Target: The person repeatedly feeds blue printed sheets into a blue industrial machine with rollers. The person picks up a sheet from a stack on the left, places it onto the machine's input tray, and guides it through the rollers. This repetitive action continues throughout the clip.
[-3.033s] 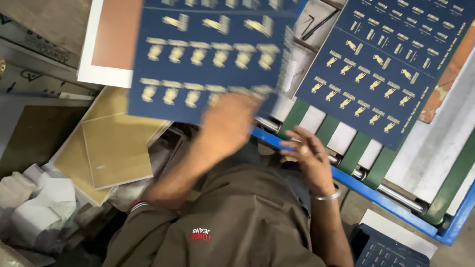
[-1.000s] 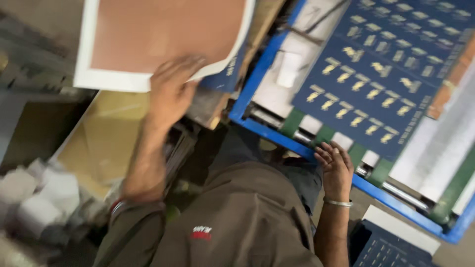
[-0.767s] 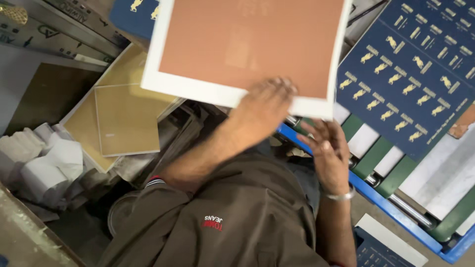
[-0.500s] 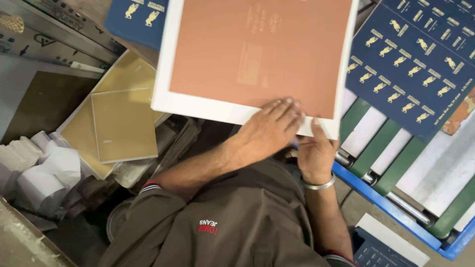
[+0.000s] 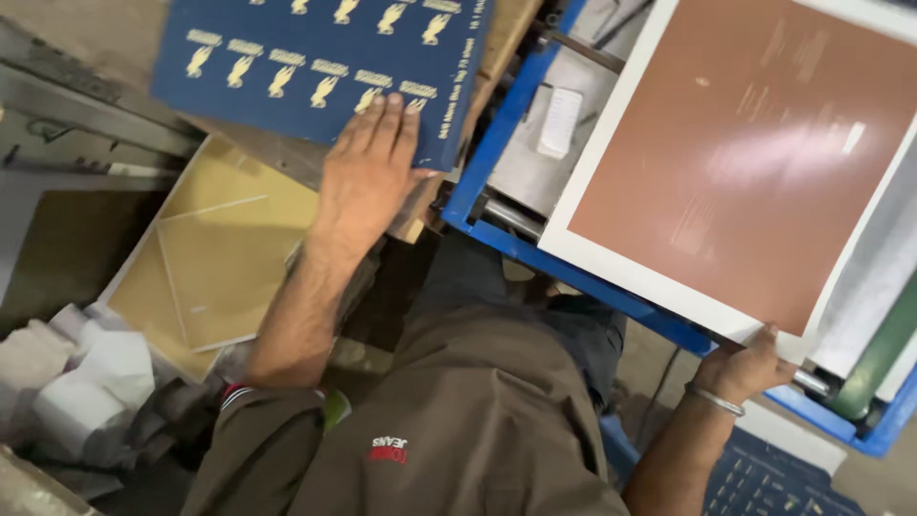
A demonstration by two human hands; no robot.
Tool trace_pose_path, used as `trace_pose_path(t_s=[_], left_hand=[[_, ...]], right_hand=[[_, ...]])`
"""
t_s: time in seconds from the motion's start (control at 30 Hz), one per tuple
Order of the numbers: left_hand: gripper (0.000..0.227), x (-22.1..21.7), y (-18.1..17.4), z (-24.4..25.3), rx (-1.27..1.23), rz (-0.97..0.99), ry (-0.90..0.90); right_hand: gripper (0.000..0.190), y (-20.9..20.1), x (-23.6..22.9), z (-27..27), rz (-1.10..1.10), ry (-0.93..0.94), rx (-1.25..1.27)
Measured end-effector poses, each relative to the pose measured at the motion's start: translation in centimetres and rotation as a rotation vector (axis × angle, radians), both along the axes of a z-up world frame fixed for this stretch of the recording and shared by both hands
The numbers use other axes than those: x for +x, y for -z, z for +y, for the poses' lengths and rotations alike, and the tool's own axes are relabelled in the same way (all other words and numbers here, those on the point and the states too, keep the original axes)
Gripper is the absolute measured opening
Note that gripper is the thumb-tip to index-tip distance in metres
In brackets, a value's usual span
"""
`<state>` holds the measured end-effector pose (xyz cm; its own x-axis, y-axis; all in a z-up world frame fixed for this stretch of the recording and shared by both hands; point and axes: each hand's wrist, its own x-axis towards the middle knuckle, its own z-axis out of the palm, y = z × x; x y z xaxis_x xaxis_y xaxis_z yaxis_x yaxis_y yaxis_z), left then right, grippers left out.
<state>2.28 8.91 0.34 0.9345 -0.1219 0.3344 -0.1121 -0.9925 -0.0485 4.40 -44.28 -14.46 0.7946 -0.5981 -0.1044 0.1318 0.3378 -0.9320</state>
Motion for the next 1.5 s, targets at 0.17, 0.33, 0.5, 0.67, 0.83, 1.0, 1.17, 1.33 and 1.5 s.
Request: trace_pose_path(t_s=[0.17,0.33,0.5,0.67,0.83,1.0,1.17,1.33,1.5], left_hand=[[0.065,-0.8,-0.2,0.3,-0.028,-0.04,0.051],[0.055,-0.9,-0.4,0.2,-0.065,-0.045,0.051],[0.057,-0.9,-0.8,0.0,-0.062,-0.038,0.051],[0.061,-0.7,-0.7,0.1,-0.056,-0.033,0.047],[0.061,-0.8,-0.7,0.1,-0.049,-0.023,0.03],[0.065,-0.7,-0.9,-0.1,-0.069,-0.019,0.024],[0.066,-0.8,-1.9,-0.3,-0.066,0.015,0.025],[0.068,-1.0,-2.5,0.2,-0.072,0.08,0.07],[0.057,-1.9,-2.2,3.8,-0.187,0.004,0.064]], right_hand=[[0.027,3.5,-4.4,-2.1,0.068,0.082,-0.045],[0.028,4.8,-9.9,-0.2,0.099,0.068,-0.099],[0.026,3.0,-11.0,0.2,0.1,0.053,-0.034],[0.025,1.7,-7.8,0.0,0.066,0.051,-0.093],[0.028,0.2,-4.5,-0.4,0.024,0.009,-0.127],[0.034,1.2,0.3,-1.2,0.031,0.017,0.043],[0.031,4.6,5.7,-2.5,0.066,0.014,0.181],[0.032,4.2,7.9,-3.7,0.133,-0.216,0.3],[0.037,3.1,7.2,-3.9,0.322,-0.268,0.133]])
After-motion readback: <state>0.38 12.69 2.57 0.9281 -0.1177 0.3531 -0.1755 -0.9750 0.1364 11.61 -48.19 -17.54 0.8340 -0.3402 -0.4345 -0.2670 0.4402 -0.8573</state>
